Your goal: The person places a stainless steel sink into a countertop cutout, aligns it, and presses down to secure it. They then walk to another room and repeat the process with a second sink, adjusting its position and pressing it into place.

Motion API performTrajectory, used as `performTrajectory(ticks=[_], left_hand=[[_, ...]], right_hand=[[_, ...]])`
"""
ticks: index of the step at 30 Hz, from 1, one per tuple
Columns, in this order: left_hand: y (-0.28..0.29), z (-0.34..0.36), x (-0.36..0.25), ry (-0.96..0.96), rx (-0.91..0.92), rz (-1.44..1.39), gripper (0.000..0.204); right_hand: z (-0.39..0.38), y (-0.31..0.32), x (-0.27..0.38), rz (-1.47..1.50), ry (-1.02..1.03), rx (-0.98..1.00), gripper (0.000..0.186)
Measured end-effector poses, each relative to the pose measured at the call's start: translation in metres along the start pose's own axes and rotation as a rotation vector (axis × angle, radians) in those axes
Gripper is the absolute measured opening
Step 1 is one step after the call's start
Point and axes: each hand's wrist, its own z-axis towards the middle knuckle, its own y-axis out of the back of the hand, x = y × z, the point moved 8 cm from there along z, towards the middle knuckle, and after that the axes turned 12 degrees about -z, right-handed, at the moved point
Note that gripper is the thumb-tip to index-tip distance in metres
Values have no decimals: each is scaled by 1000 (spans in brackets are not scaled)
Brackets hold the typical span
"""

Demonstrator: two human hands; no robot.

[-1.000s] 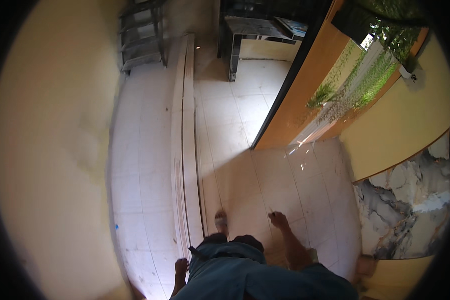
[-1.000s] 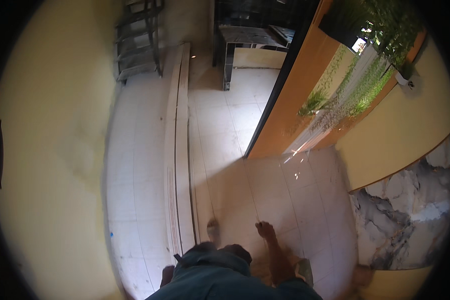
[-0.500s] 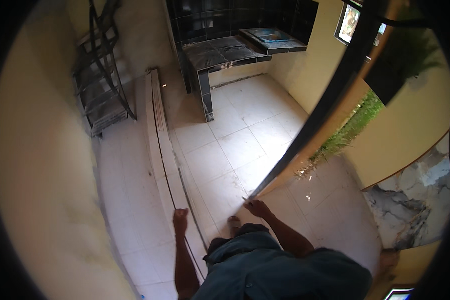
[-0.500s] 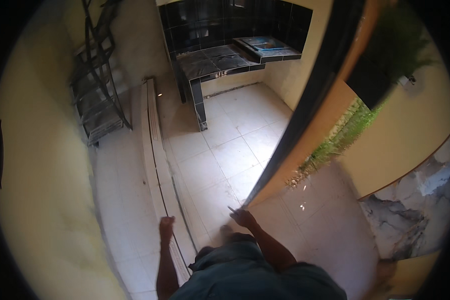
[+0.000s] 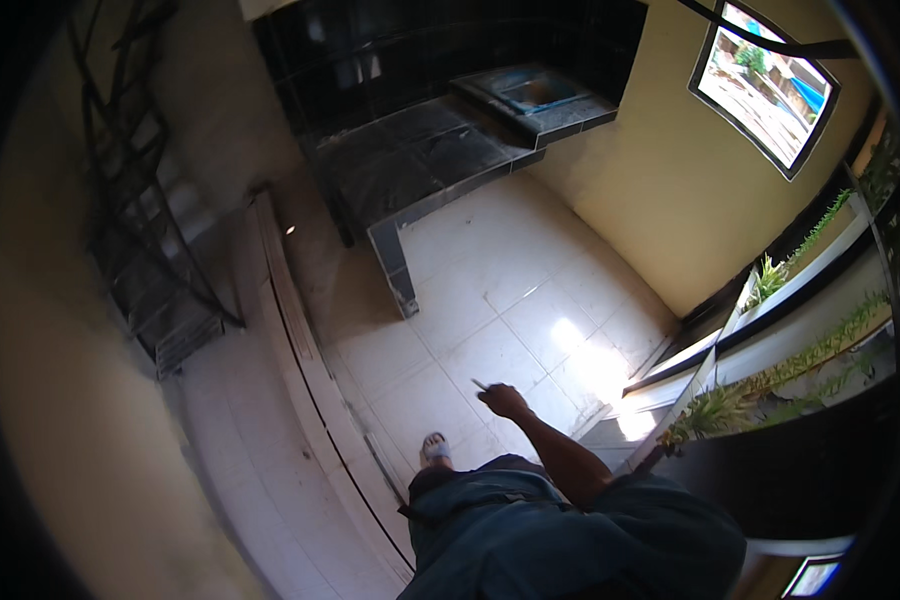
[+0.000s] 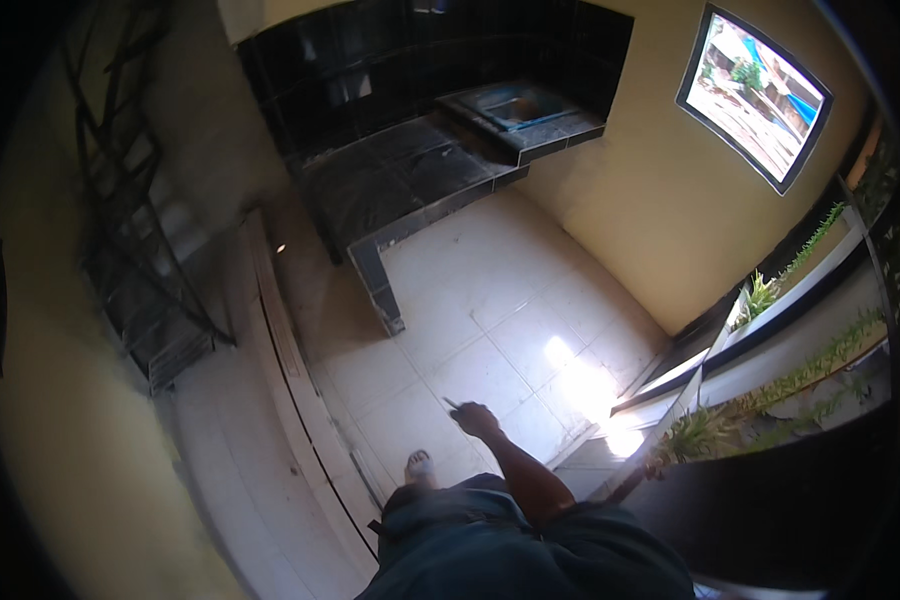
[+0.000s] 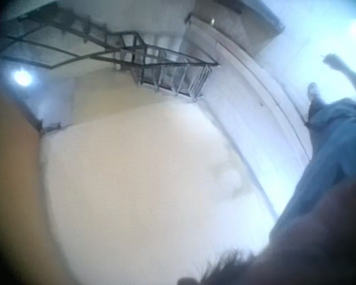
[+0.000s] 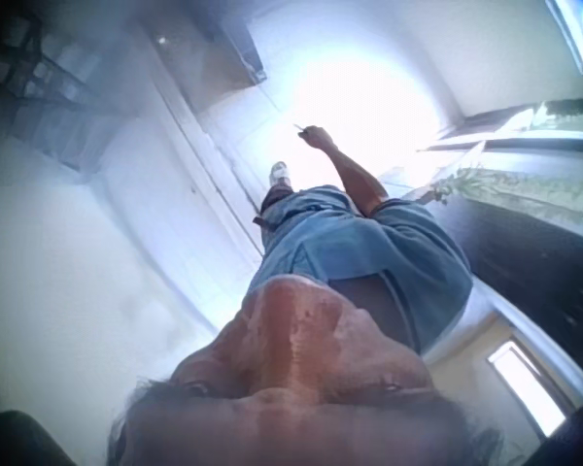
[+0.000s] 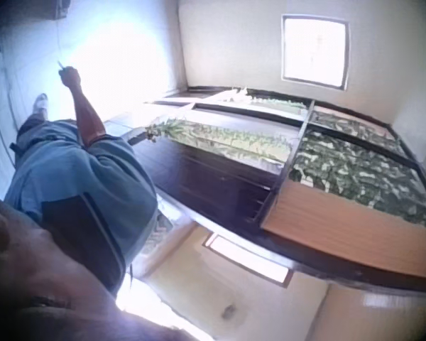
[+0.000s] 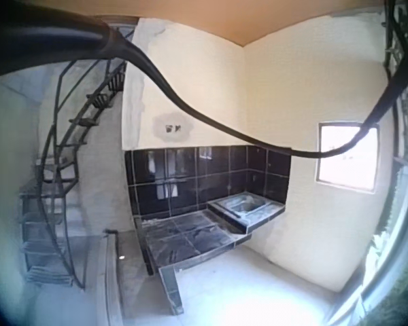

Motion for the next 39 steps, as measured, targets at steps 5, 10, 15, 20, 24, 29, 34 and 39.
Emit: performTrajectory(ticks=[5, 10, 15, 20, 24, 29, 34, 39], left_hand=[[94, 91, -163, -106, -12, -121, 39], [223, 174, -430, -341, -177, -474, 55], [236, 146, -783, -719, -229, -709, 43], [122, 132, -977, -802, 12, -845, 39], [57, 130, -1068, -696, 98, -882, 37], [55, 176, -1150, -634, 10, -931, 40], [59, 233, -1273, -653, -43, -1019, 47], [59, 240, -1416, -797, 49, -946, 50]], right_hand=[[17, 67, -172, 432, -342, -417, 47], [10, 119, -275, 843, -619, -527, 44], [55, 181, -359, 1013, -779, -537, 43], [153, 301, -428, 819, -626, -673, 48], [220, 424, -456, 809, -567, -715, 48], [296, 540, -489, 808, -480, -792, 45], [346, 611, -555, 760, -522, -847, 42], [404, 725, -573, 524, -542, -893, 51]])
